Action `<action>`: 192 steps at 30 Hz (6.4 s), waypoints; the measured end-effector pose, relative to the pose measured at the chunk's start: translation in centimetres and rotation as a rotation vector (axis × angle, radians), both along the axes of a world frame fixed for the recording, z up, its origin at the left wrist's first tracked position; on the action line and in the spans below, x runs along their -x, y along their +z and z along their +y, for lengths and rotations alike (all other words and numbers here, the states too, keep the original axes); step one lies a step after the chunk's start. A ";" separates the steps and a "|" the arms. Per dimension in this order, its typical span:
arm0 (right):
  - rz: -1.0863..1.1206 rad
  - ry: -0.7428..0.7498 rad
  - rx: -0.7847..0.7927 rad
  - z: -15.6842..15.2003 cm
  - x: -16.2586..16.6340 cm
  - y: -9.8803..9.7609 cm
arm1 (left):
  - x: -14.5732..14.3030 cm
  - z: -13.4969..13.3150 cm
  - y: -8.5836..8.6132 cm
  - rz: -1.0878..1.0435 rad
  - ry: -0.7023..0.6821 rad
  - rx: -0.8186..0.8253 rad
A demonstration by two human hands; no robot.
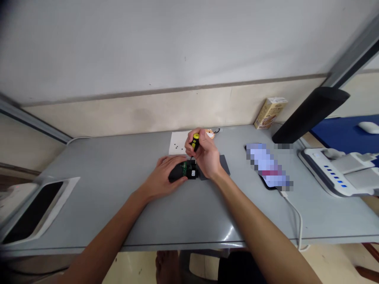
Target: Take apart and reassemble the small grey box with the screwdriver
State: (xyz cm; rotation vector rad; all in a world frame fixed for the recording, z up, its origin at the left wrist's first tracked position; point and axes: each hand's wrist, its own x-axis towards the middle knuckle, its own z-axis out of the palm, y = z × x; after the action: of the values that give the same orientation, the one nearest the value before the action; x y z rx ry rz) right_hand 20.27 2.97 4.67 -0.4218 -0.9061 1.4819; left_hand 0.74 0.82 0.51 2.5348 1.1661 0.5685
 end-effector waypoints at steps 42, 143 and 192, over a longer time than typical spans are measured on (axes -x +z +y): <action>-0.045 -0.008 0.013 -0.3 0.1 0.2 | 3.5 -0.2 -0.7 0.053 0.163 0.001; -1.533 0.209 0.021 0.2 -8.6 -0.3 | -1.3 1.1 2.5 0.088 -0.073 0.032; -1.652 -0.287 -0.358 2.9 -7.1 -3.7 | 4.4 3.4 -1.5 0.013 0.245 -0.039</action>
State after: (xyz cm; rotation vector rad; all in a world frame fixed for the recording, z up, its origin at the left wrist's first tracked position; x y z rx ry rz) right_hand 27.35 5.89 0.99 -1.4898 -2.1802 0.4047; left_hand -3.65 4.19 -1.02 2.4468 1.4971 0.6378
